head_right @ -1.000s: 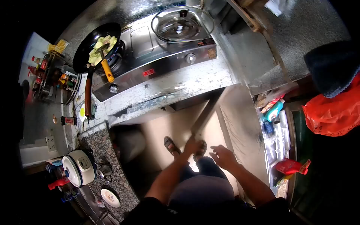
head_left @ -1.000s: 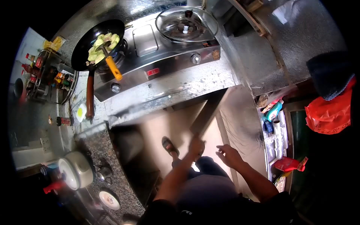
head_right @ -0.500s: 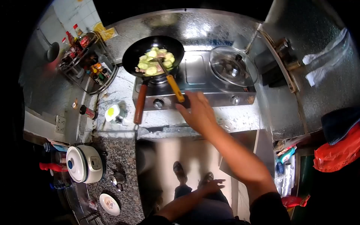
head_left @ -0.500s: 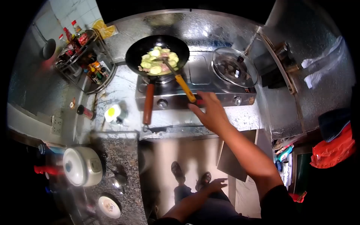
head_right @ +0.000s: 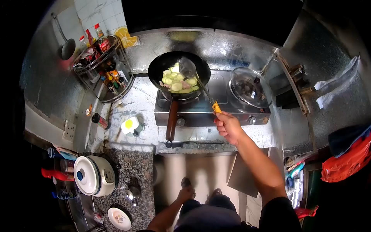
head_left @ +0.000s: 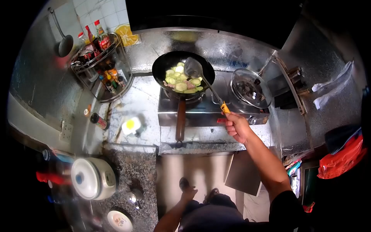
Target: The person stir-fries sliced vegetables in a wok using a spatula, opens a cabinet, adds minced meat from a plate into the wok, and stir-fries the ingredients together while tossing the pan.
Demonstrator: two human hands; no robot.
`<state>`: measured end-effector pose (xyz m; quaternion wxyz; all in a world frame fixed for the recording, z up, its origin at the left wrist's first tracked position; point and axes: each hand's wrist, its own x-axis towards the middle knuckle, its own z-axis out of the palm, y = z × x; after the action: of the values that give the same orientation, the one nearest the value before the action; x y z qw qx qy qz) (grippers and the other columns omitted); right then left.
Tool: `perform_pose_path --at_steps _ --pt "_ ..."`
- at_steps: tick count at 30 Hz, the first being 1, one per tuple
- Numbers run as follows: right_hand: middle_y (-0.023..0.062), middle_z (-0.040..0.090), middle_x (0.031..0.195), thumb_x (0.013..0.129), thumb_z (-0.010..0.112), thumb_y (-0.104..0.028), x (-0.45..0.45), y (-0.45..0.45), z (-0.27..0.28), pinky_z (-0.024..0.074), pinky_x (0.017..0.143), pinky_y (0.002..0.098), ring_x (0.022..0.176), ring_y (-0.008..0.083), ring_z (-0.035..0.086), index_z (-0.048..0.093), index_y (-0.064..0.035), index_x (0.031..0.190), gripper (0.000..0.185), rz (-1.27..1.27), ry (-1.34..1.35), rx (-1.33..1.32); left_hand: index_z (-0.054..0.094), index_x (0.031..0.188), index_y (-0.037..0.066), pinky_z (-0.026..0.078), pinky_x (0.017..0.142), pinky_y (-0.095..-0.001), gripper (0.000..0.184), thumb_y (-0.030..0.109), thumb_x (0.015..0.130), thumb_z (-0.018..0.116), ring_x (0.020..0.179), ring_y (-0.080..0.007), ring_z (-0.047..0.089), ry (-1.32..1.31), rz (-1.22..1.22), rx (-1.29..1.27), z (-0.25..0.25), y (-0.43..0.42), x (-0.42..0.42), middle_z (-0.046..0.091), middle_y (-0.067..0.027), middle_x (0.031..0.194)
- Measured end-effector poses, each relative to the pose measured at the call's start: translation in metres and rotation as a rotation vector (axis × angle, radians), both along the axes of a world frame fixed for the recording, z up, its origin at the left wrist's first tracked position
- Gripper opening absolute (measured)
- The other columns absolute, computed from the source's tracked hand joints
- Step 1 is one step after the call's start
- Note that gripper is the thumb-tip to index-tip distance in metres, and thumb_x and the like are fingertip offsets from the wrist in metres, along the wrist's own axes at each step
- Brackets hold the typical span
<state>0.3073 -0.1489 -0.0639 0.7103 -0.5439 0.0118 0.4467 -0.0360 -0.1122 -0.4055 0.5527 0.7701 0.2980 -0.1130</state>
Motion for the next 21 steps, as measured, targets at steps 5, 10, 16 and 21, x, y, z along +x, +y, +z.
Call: perform_pose_path --at_steps 5,10,16,21 --pt "-0.0048 0.039 0.058 0.090 0.046 -0.027 -0.022 -0.047 -0.004 0.0236 0.033 0.0161 0.041 0.0028 0.030 0.052 -0.0099 0.110 0.027 -0.009 0.354 0.355 0.056 0.110 0.001 0.047 0.078 -0.0319 0.042 0.033 0.083 0.058 0.089 -0.0228 0.061 -0.090 -0.258 -0.131 0.021 -0.048 0.034 0.062 -0.0157 0.101" --pt "-0.0028 0.040 0.058 0.091 0.042 -0.029 -0.070 -0.133 0.006 0.0277 0.033 0.0179 0.038 0.0046 0.032 0.050 -0.0074 0.114 0.033 0.026 0.472 0.510 0.055 0.113 0.005 0.047 0.078 -0.0287 0.041 0.034 0.084 0.057 0.088 -0.0180 0.061 0.012 -0.422 -0.256 0.069 -0.085 0.056 0.062 -0.0080 0.100" --pt "0.0001 0.040 0.057 0.086 0.053 -0.017 -0.170 -0.302 -0.020 0.0281 0.033 0.0207 0.037 0.0076 0.035 0.046 -0.0016 0.108 0.027 0.115 0.424 0.220 0.054 0.108 0.006 0.048 0.072 -0.0356 0.028 0.019 0.083 0.055 0.081 -0.0280 0.061 0.050 -0.153 -0.006 0.028 -0.108 -0.010 0.063 -0.0107 0.089" --pt "0.0005 0.044 0.062 0.085 0.056 -0.016 -0.230 -0.408 -0.084 0.0308 0.036 0.0196 0.040 0.0081 0.039 0.046 -0.0005 0.107 0.029 0.093 0.701 -0.072 0.060 0.096 0.003 0.047 0.073 -0.0381 0.022 0.018 0.080 0.058 0.083 -0.0330 0.058 -0.039 0.160 0.098 -0.041 -0.137 -0.077 0.060 -0.0185 0.086"
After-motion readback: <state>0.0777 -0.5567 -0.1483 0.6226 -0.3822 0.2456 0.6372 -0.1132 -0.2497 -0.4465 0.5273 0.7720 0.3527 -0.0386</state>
